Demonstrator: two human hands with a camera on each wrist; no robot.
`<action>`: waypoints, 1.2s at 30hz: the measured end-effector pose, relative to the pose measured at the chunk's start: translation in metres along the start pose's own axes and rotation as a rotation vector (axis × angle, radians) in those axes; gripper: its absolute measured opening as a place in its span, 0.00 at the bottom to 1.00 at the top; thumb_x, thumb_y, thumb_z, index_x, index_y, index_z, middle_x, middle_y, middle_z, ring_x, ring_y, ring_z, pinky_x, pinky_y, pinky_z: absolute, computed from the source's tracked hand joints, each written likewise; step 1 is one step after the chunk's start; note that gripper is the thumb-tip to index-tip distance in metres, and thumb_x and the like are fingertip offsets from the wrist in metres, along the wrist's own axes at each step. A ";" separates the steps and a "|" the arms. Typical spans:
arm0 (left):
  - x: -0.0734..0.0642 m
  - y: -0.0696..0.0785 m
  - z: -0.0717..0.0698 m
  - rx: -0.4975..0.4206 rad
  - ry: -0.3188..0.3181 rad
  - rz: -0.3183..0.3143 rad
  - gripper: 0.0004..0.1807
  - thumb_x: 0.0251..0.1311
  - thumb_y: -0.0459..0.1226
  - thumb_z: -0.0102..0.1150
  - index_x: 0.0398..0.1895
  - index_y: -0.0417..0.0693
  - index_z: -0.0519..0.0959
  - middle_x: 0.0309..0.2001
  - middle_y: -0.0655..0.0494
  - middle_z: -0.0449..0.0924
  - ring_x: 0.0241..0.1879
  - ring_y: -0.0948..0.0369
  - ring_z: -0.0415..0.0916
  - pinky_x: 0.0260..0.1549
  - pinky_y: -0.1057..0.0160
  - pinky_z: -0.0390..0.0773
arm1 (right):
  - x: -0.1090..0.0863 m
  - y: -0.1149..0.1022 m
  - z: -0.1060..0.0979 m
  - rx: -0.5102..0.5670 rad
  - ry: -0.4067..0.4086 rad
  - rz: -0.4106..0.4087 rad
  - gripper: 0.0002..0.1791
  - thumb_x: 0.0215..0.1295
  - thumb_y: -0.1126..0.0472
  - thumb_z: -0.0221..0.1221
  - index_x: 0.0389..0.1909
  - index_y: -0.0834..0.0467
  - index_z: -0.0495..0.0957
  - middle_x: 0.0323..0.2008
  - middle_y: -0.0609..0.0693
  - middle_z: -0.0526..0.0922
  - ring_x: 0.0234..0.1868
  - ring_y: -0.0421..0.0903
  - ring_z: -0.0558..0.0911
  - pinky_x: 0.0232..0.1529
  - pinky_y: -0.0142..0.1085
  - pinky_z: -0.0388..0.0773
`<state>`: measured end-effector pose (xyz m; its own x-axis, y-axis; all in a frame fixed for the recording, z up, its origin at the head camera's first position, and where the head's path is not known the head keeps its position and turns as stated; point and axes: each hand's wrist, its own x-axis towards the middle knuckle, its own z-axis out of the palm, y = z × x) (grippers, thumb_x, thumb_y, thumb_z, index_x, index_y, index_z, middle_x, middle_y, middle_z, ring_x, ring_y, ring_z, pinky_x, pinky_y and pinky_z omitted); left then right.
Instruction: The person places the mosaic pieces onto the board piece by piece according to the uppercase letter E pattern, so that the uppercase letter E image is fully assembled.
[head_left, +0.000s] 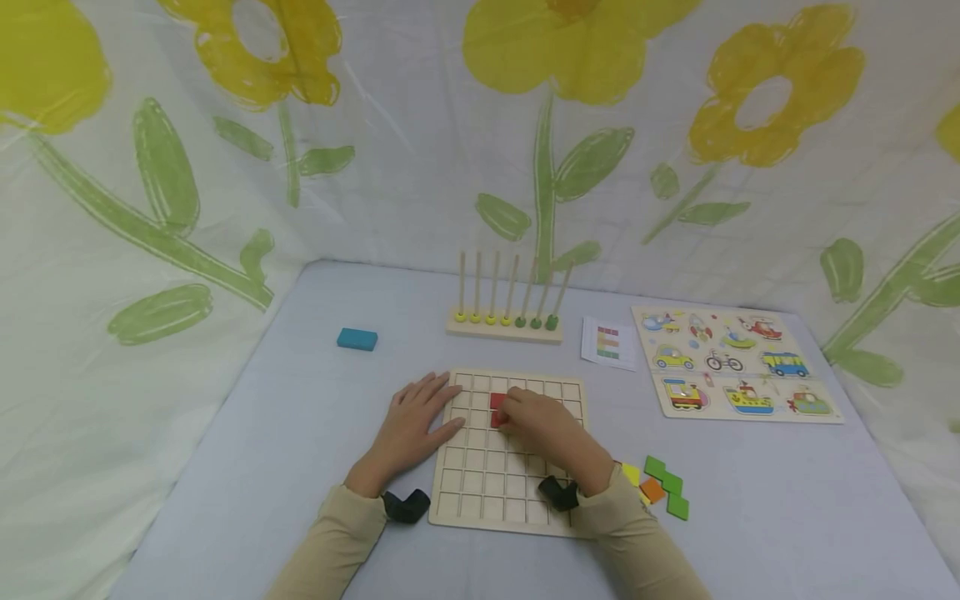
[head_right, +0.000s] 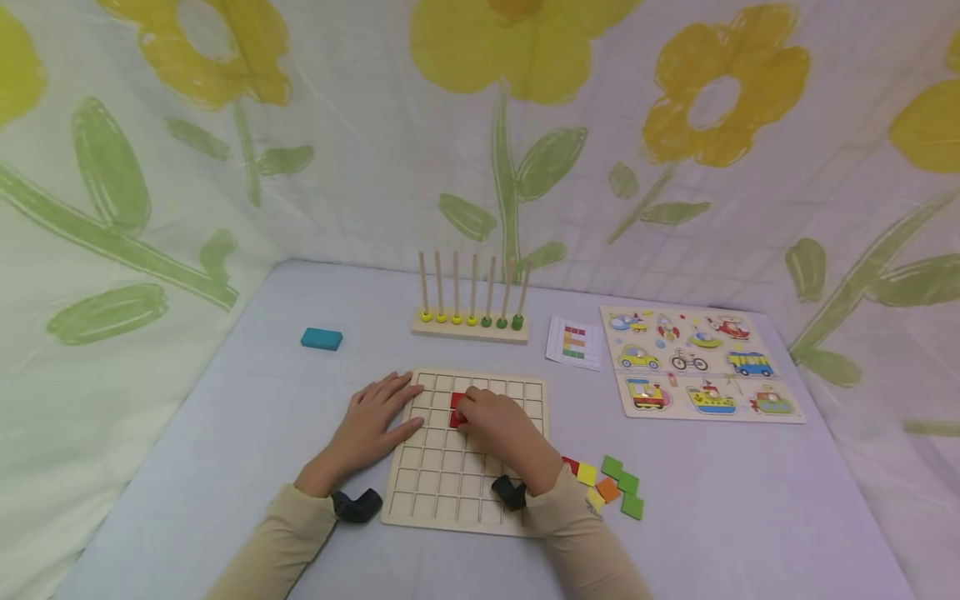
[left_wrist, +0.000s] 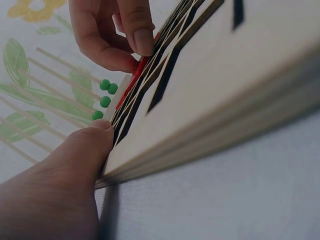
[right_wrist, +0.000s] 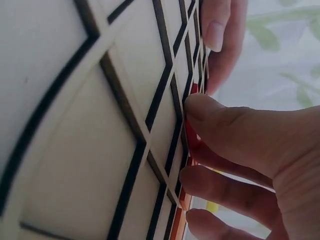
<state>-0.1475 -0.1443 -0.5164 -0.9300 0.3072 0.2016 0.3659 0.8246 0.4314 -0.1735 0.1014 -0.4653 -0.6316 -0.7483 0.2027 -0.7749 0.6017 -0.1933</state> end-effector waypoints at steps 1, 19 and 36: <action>0.000 0.000 0.000 0.000 0.000 0.000 0.30 0.65 0.57 0.50 0.67 0.57 0.68 0.71 0.53 0.61 0.72 0.52 0.52 0.66 0.42 0.53 | 0.000 0.000 0.001 0.004 0.006 -0.005 0.04 0.59 0.60 0.66 0.34 0.53 0.80 0.32 0.42 0.78 0.32 0.38 0.79 0.34 0.31 0.78; 0.000 0.002 -0.002 -0.006 0.007 0.006 0.29 0.65 0.56 0.51 0.66 0.56 0.69 0.71 0.52 0.61 0.72 0.52 0.53 0.66 0.42 0.54 | 0.002 -0.001 0.002 -0.011 0.007 -0.010 0.05 0.59 0.59 0.66 0.34 0.54 0.81 0.32 0.43 0.78 0.32 0.38 0.80 0.34 0.30 0.78; 0.000 0.000 0.000 0.003 0.006 0.007 0.30 0.65 0.57 0.50 0.67 0.57 0.68 0.71 0.52 0.60 0.73 0.52 0.51 0.66 0.42 0.52 | -0.075 0.032 -0.063 0.087 -0.172 0.412 0.14 0.62 0.59 0.63 0.48 0.56 0.79 0.44 0.46 0.81 0.42 0.43 0.81 0.45 0.41 0.80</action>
<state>-0.1478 -0.1441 -0.5162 -0.9272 0.3103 0.2097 0.3724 0.8236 0.4277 -0.1523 0.1938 -0.4264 -0.8684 -0.4910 -0.0693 -0.4499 0.8391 -0.3058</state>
